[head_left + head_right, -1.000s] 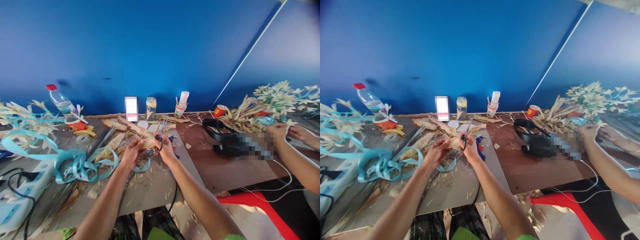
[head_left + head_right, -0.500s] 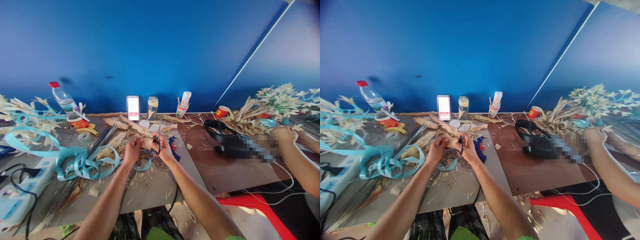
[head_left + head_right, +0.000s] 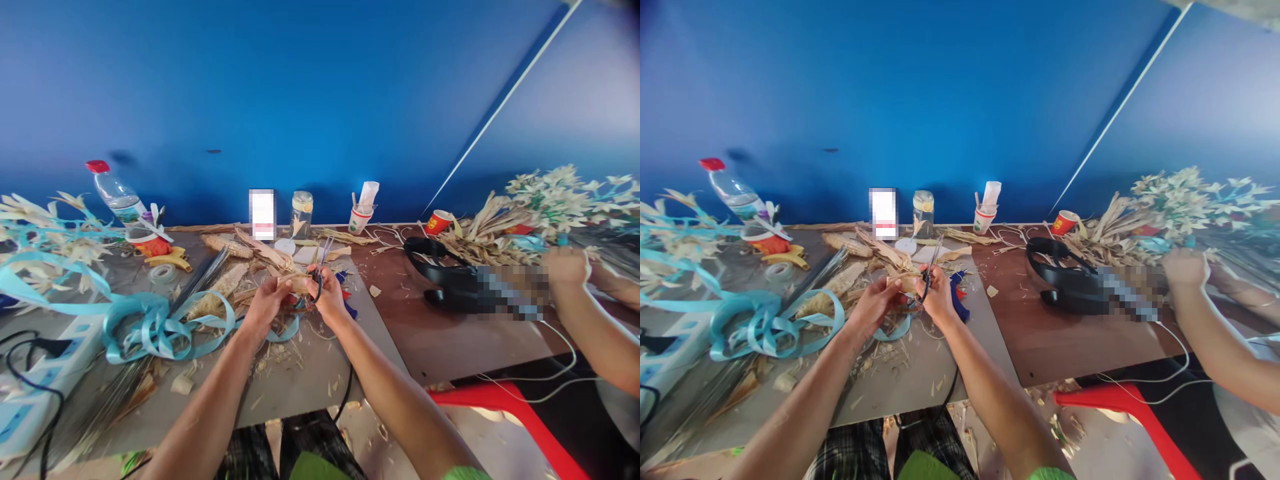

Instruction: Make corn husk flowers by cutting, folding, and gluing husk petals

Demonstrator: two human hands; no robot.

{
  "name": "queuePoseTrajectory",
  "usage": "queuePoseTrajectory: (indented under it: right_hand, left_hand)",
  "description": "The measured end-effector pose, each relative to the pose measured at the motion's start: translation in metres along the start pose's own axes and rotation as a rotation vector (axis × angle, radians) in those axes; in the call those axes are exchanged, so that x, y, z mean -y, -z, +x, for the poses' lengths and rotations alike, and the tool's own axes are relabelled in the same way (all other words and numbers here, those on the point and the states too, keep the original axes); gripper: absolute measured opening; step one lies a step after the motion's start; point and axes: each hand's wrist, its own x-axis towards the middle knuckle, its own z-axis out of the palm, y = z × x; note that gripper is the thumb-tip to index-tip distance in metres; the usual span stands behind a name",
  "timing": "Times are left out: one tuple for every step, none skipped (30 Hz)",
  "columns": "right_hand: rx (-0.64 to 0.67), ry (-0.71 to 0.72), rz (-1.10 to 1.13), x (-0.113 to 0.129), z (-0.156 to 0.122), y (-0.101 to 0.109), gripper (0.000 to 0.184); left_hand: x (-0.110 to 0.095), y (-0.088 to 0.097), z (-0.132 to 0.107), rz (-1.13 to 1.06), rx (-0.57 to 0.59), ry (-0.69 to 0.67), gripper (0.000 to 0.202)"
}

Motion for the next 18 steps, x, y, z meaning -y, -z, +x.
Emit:
queuePoseTrajectory:
  right_hand:
    - [0.005,0.0,0.004,-0.0003,-0.0004,-0.0004,0.04]
    - [0.013,-0.002,0.01,-0.0007,-0.0007,-0.0009,0.04]
    - [0.023,-0.009,0.018,-0.0013,-0.0009,-0.0013,0.039]
    - [0.032,-0.02,0.026,-0.002,-0.001,-0.0016,0.039]
    - [0.042,-0.034,0.035,-0.0028,-0.0009,-0.0019,0.038]
    - [0.05,-0.046,0.045,-0.0035,-0.0008,-0.0022,0.038]
    - [0.056,-0.053,0.054,-0.0041,-0.0007,-0.0024,0.037]
    - [0.064,-0.059,0.062,-0.0045,-0.0006,-0.0026,0.036]
    - [0.077,-0.066,0.068,-0.0048,-0.0007,-0.0029,0.037]
    - [0.093,-0.075,0.073,-0.005,-0.0009,-0.0032,0.037]
    - [0.112,-0.085,0.075,-0.0049,-0.0013,-0.0036,0.038]
    - [0.133,-0.096,0.074,-0.0047,-0.0019,-0.004,0.039]
    - [0.153,-0.103,0.071,-0.0044,-0.0027,-0.0044,0.039]
    - [0.173,-0.108,0.068,-0.0039,-0.0036,-0.0046,0.04]
    - [0.194,-0.111,0.063,-0.0031,-0.0046,-0.0047,0.04]
    - [0.214,-0.112,0.055,-0.0022,-0.0057,-0.0045,0.041]
    - [0.234,-0.113,0.043,-0.0011,-0.0068,-0.004,0.042]
    - [0.254,-0.115,0.028,0.0002,-0.008,-0.0034,0.043]
  left_hand:
    - [0.0002,0.0004,0.0005,-0.052,-0.015,-0.005,0.037]
    - [0.0,0.0009,0.0011,-0.109,-0.036,-0.025,0.036]
    - [-0.0006,0.0014,0.0018,-0.164,-0.054,-0.049,0.035]
    - [-0.0015,0.0019,0.0024,-0.21,-0.067,-0.069,0.034]
    - [-0.0025,0.0023,0.003,-0.245,-0.072,-0.08,0.034]
    - [-0.0036,0.0027,0.0033,-0.269,-0.071,-0.085,0.033]
    - [-0.0046,0.0029,0.0035,-0.282,-0.066,-0.085,0.033]
    - [-0.0053,0.0032,0.0036,-0.289,-0.061,-0.085,0.033]
    - [-0.0058,0.0034,0.0036,-0.291,-0.054,-0.087,0.033]
    - [-0.0059,0.0036,0.0037,-0.291,-0.046,-0.093,0.032]
    - [-0.0058,0.0038,0.0038,-0.291,-0.039,-0.101,0.032]
    - [-0.0053,0.0041,0.004,-0.29,-0.037,-0.113,0.032]
    - [-0.0047,0.0045,0.0043,-0.284,-0.043,-0.128,0.032]
    - [-0.004,0.0051,0.0048,-0.271,-0.056,-0.146,0.032]
    - [-0.0033,0.0057,0.0054,-0.251,-0.076,-0.163,0.033]
    - [-0.0027,0.0066,0.0061,-0.224,-0.102,-0.181,0.033]
    - [-0.0022,0.0076,0.0069,-0.189,-0.134,-0.197,0.033]
    - [-0.002,0.0089,0.0078,-0.148,-0.17,-0.214,0.033]
